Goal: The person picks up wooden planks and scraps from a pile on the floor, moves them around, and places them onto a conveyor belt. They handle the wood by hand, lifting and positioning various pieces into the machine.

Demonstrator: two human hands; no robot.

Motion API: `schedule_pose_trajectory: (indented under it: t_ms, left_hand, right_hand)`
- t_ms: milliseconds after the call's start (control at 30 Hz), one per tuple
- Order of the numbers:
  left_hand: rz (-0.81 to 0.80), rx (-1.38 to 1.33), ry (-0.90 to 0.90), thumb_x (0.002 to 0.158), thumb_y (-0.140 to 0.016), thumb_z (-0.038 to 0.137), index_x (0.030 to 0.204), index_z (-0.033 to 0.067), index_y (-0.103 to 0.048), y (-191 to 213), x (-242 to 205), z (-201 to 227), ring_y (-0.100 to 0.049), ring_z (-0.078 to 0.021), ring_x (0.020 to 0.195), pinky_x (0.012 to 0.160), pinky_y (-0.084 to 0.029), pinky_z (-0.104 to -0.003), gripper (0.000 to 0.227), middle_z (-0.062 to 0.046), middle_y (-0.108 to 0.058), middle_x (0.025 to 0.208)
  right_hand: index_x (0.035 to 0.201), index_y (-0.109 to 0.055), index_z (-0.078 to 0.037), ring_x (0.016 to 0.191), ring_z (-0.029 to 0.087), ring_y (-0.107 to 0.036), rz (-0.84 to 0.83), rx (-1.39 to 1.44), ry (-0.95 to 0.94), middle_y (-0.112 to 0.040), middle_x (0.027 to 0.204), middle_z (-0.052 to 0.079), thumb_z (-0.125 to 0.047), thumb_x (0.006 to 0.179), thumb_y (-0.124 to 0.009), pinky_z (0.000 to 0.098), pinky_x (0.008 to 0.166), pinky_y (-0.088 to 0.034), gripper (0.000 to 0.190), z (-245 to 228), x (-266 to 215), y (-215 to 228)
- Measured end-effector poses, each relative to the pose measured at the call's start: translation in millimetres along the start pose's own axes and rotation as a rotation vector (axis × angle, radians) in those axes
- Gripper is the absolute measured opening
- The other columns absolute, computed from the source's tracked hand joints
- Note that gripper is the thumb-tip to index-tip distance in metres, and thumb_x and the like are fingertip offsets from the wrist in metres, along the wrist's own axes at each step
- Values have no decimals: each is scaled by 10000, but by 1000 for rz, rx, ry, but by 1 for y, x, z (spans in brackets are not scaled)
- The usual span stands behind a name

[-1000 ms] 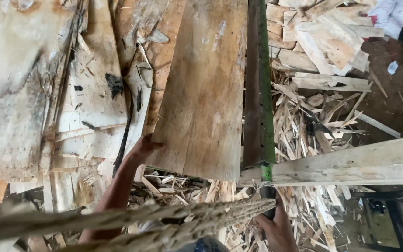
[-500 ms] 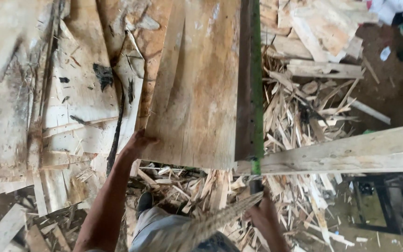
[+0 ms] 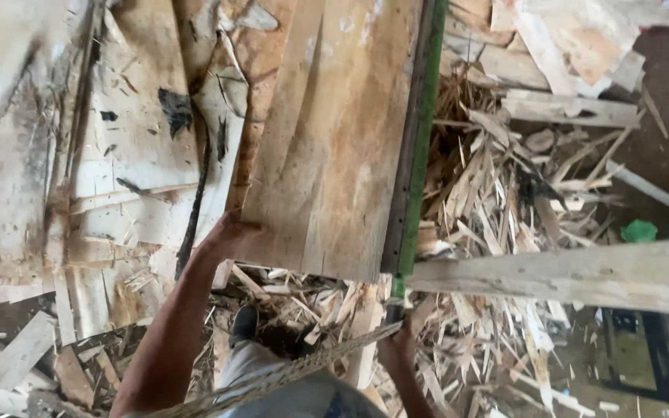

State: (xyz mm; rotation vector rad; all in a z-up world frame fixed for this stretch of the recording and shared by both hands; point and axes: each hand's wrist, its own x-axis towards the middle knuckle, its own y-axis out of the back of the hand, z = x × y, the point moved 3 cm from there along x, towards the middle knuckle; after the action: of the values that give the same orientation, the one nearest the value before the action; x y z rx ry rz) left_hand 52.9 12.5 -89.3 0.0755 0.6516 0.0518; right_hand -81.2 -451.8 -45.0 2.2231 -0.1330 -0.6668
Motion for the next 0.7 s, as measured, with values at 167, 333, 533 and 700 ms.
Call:
schedule_pose_trajectory:
  t_ms: [167, 333, 533, 700]
  left_hand:
    - [-68, -159, -105, 780, -848, 145, 1250, 23, -710, 10, -1, 2, -732, -288, 1023, 957, -604, -428, 505, -155, -778, 1145]
    - [-63, -265, 4, 767, -821, 68, 1260, 85, -659, 20, -60, -19, -729, -277, 1065, 1034, -590, -451, 519, -123, -770, 1163]
    - [-360, -138, -560, 870, -797, 104, 1227, -11, -715, 44, -57, -109, -760, -279, 1095, 992, -636, -443, 384, -194, -774, 1215]
    - [-434, -265, -720, 915, -767, 138, 1323, 40, -630, 59, -69, -69, -717, -264, 1159, 1049, -586, -478, 442, -159, -724, 1289]
  right_hand:
    - [1436, -426, -54, 469, 211, -592, -113, 192, -64, -694, 774, 167, -241, 965, -582, 347, 362, -489, 530, -76, -45, 71]
    - [1383, -464, -55, 432, 189, -565, -153, 189, -61, -697, 771, 104, -138, 862, -667, 356, 331, -486, 566, -66, -52, 96]
    - [1267, -535, 35, 448, 163, -560, -172, 263, 49, -677, 726, 118, -178, 892, -672, 330, 362, -509, 453, -107, -71, 119]
    - [1274, -560, 14, 441, 198, -531, -178, 447, 71, -596, 672, 144, -196, 831, -754, 340, 385, -422, 527, -63, -50, 115]
